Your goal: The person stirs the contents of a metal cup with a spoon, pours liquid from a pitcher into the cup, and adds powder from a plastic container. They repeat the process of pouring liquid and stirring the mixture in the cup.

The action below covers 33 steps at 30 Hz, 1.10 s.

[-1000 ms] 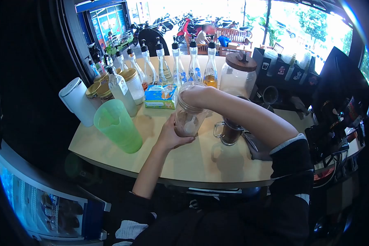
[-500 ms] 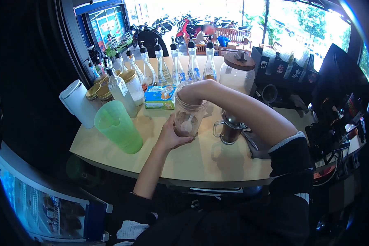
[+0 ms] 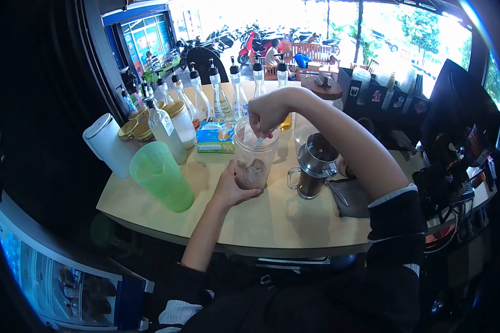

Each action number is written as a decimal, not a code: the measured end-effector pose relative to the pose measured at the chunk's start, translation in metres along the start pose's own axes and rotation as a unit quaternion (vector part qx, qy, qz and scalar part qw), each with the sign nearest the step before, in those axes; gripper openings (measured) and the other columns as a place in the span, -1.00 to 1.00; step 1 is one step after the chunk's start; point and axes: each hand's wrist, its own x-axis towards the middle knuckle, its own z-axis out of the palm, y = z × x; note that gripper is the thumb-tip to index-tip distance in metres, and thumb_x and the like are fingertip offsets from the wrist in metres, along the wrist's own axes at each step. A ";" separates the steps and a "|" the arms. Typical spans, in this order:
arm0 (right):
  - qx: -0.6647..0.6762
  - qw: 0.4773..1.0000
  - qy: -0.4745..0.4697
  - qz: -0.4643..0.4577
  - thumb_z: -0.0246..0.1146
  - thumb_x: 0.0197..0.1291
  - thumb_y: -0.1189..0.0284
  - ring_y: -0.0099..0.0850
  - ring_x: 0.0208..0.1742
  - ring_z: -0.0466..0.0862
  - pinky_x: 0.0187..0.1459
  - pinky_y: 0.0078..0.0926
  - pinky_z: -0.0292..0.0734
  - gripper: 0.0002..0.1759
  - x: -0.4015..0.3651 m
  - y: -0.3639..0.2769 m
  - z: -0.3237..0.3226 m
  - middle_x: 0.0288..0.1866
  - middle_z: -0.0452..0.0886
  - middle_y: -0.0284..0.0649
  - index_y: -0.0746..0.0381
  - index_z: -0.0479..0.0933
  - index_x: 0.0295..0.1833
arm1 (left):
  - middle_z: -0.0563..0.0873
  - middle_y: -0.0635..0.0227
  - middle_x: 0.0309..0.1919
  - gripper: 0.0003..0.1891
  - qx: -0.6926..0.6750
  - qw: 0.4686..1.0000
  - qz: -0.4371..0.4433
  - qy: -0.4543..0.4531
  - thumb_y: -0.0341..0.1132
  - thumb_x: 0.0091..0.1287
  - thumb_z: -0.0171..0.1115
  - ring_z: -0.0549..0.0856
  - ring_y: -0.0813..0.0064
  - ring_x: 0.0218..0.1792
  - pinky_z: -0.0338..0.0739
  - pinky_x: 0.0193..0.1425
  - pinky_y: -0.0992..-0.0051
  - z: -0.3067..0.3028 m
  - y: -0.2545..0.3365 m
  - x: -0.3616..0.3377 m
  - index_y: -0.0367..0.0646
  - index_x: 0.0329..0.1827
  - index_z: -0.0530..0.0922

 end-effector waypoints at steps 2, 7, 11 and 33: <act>0.024 1.000 -0.001 0.006 0.29 0.05 0.47 -0.57 -0.38 0.64 -0.28 -0.54 0.51 -0.79 -0.007 0.010 -0.004 -0.41 0.70 -0.30 0.32 0.67 -0.19 | 0.63 0.10 0.03 -0.09 -0.012 1.000 -0.013 -0.001 -0.33 -0.32 0.67 0.65 0.21 0.08 0.53 0.22 0.26 -0.001 0.003 -0.001 -0.23 0.17 0.33; 0.105 0.994 0.021 0.030 0.30 0.08 0.45 -0.64 -0.38 0.61 -0.34 -0.64 0.48 -0.76 -0.026 0.026 -0.004 -0.39 0.70 -0.32 0.32 0.65 -0.13 | 0.57 0.04 0.12 0.07 -0.017 0.999 -0.034 -0.026 -0.17 -0.35 0.65 0.59 0.08 0.15 0.49 0.27 0.24 -0.001 -0.001 0.000 -0.21 0.33 0.26; 0.154 0.985 0.045 0.059 0.32 0.08 0.46 -0.68 -0.40 0.59 -0.39 -0.69 0.45 -0.75 -0.040 0.033 0.000 -0.38 0.69 -0.34 0.31 0.65 -0.11 | 0.58 0.05 0.11 0.07 -0.013 0.999 -0.022 -0.020 -0.18 -0.35 0.66 0.59 0.11 0.15 0.49 0.25 0.23 0.000 -0.002 0.000 -0.20 0.33 0.26; 0.215 0.942 0.246 0.083 0.20 0.13 0.53 -0.68 -0.38 0.58 -0.28 -0.68 0.48 -0.83 -0.174 0.098 0.059 -0.45 0.64 -0.33 0.39 0.63 -0.21 | 0.62 0.11 0.09 -0.02 -0.110 0.994 -0.012 -0.016 -0.29 -0.29 0.66 0.62 0.26 0.14 0.50 0.25 0.29 0.011 -0.004 -0.004 -0.23 0.29 0.31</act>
